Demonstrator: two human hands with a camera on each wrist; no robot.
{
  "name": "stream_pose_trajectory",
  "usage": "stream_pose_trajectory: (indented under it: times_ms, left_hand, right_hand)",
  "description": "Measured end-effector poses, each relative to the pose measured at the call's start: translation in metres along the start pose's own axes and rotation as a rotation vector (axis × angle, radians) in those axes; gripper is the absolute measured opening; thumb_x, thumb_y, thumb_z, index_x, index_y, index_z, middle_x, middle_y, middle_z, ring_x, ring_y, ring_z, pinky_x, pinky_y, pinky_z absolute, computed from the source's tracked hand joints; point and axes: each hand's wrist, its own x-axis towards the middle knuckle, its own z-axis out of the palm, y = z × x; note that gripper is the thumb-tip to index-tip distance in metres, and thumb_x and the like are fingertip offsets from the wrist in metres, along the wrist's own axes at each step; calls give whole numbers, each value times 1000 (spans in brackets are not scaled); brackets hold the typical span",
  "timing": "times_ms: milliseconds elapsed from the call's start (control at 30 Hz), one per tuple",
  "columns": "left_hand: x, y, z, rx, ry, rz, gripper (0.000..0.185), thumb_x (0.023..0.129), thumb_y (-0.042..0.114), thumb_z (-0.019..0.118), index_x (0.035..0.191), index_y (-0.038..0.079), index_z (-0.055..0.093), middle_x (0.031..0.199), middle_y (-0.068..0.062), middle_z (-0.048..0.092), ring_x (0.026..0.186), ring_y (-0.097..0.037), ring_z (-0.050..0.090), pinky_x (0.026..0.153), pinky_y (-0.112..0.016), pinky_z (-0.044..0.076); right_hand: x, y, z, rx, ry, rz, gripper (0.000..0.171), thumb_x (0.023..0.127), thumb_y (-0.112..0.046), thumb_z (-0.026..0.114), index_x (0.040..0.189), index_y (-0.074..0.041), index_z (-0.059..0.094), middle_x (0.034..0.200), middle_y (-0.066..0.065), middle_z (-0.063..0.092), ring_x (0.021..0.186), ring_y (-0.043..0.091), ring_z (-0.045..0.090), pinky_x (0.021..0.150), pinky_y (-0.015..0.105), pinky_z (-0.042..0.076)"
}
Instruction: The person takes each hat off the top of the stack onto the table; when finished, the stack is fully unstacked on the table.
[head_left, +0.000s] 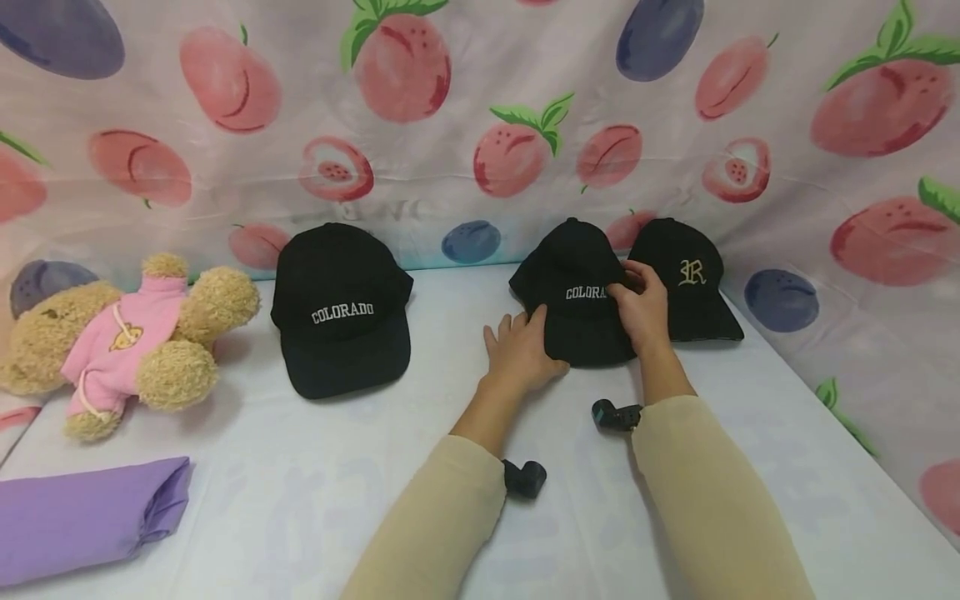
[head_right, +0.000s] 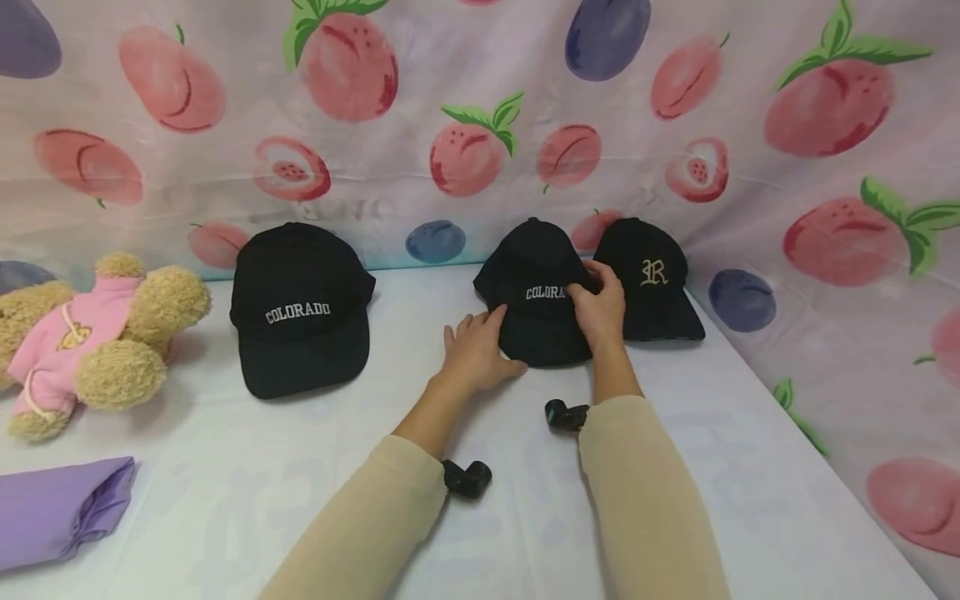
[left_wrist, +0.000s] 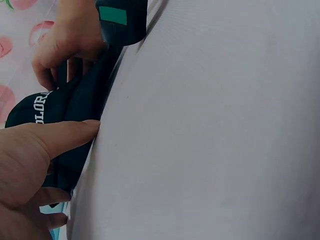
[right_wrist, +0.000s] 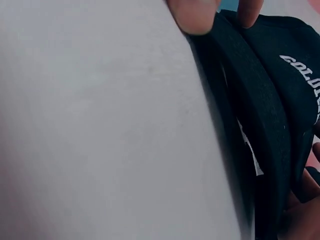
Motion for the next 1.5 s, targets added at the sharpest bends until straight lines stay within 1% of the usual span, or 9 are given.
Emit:
stream_pose_trajectory:
  times_ms: [133,267,367,500,633,800,1067,1300,1500]
  left_hand:
    - [2,-2,1,-4,10,-8,89,87,46,79,161,19,37,161,-12,44,153,-37,31,124,-65,16]
    - [4,-7,4,-7,28,-14,86,88,48,78,159,19,40,162,-11,44,154,-35,31,125,-63,16]
    - [6,-10,5,-34,53,-16,82,90,47,76,158,17,42,161,-11,45,154,-34,32,126,-61,15]
    - [7,-12,5,-69,78,-11,78,92,46,74,157,15,44,160,-11,46,153,-33,34,126,-61,15]
    - [9,-12,5,-67,84,-9,77,93,46,74,157,15,44,160,-11,47,153,-32,35,126,-61,15]
    - [10,-13,7,-70,89,-13,76,92,45,74,156,16,45,160,-10,48,152,-31,37,127,-59,16]
    - [12,-14,10,-74,111,0,74,92,45,74,155,16,48,160,-10,48,152,-31,37,127,-59,16]
    - [12,-11,11,-68,120,13,70,92,40,74,153,15,50,158,-9,49,151,-30,39,127,-57,19]
    - [11,-8,13,-76,111,24,68,93,36,74,153,15,50,157,-8,51,151,-30,40,127,-56,19]
  right_hand:
    - [-1,0,0,-90,-55,-22,54,97,-17,59,150,-12,54,157,12,50,147,27,42,124,45,30]
    - [-1,-2,1,-187,-110,-49,56,99,-23,57,153,-13,50,161,13,44,151,32,36,126,51,24]
    - [-2,-4,2,-240,-162,-65,60,99,-26,56,157,-15,45,165,15,37,154,35,31,127,54,21]
    - [-2,-4,3,-278,-226,-86,68,98,-30,60,161,-16,37,168,18,30,155,37,26,127,56,19]
    - [-2,-2,4,-335,-262,-127,81,95,-35,69,163,-13,31,168,21,25,156,40,22,127,58,19]
    - [-1,2,6,-393,-270,-141,91,91,-34,75,164,-11,27,168,23,23,156,41,21,126,59,20]
    - [2,0,9,-395,-244,-137,88,92,-30,76,163,-9,29,166,26,24,155,43,23,126,59,22]
    - [5,-3,8,-391,-222,-141,85,93,-28,75,162,-7,30,165,27,28,153,43,24,125,58,22]
    - [8,-3,6,-389,-211,-122,85,93,-27,75,162,-8,30,164,28,28,153,43,25,126,56,22]
